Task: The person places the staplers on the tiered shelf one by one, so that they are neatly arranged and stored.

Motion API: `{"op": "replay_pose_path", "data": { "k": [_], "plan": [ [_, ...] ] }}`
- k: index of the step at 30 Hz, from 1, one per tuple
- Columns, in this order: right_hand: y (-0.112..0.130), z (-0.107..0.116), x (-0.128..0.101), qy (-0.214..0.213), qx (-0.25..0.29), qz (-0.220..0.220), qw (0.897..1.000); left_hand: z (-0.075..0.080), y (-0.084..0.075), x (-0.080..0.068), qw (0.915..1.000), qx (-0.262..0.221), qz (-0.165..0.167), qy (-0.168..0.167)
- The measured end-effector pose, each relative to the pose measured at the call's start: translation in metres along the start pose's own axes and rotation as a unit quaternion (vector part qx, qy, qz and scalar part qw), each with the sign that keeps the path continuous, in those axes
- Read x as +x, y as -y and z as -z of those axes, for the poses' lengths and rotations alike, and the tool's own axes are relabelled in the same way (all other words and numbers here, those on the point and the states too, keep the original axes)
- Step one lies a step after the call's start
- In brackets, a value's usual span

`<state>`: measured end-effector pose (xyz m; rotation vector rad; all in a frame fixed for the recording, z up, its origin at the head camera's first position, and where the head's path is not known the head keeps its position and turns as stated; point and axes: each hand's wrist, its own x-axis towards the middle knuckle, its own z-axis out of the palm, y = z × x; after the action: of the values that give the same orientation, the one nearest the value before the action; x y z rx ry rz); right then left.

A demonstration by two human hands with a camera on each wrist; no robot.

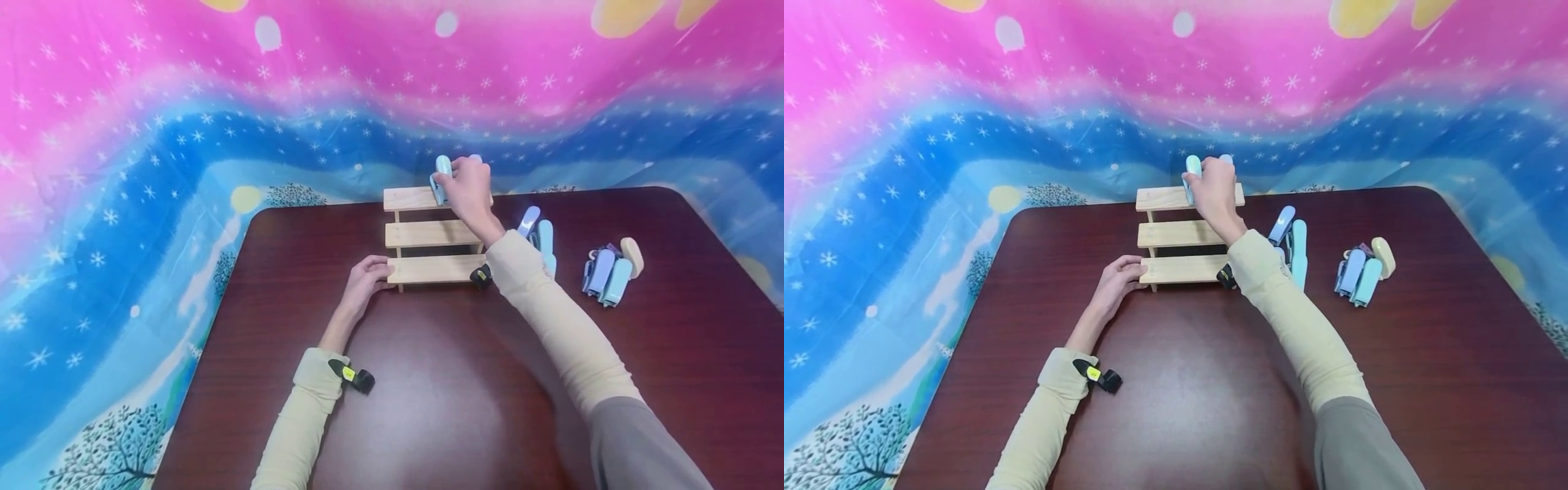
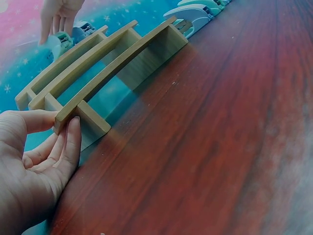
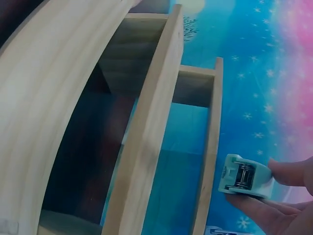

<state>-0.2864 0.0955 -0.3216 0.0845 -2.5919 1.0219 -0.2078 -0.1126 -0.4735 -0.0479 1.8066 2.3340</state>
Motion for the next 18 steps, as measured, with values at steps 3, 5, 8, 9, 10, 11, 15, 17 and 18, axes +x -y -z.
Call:
{"op": "replay_pose_path", "data": {
  "k": [3,5,8,9,10,11,15,17,18],
  "plan": [
    [0.0016,-0.0022,-0.0006,0.017,-0.019,0.011,1.0,-0.0006,-0.0005,-0.0004,1.0,0.001,0.006,-0.002],
    [0.0022,-0.0033,-0.0004,0.024,-0.022,0.02,0.999,-0.0003,0.0024,0.0016,1.0,-0.001,0.0,-0.005],
    [0.0018,-0.0045,0.0001,0.027,-0.02,0.027,0.999,-0.0007,0.0027,0.0016,1.0,-0.001,0.0,-0.006],
    [0.0011,-0.0051,0.0003,0.025,-0.019,0.028,0.999,-0.0008,0.0028,0.0014,1.0,-0.001,0.0,-0.006],
    [0.0,-0.0056,0.0006,0.023,-0.015,0.03,0.999,-0.0009,0.0028,0.0011,1.0,-0.001,0.0,-0.005],
    [-0.0007,-0.0059,0.0007,0.021,-0.014,0.03,0.999,-0.001,0.0029,0.0009,1.0,-0.001,0.0,-0.005],
    [-0.0022,-0.0059,0.0021,0.02,-0.005,0.027,0.999,-0.001,0.0032,-0.0003,1.0,0.0,-0.003,-0.007],
    [-0.0029,-0.0047,0.0036,0.021,-0.005,0.023,0.999,-0.0014,0.0037,0.0002,1.0,-0.001,-0.007,-0.007],
    [-0.0033,-0.0037,0.0043,0.023,-0.007,0.022,0.999,-0.0019,0.0041,0.0005,1.0,-0.001,-0.007,-0.006]
  ]
}}
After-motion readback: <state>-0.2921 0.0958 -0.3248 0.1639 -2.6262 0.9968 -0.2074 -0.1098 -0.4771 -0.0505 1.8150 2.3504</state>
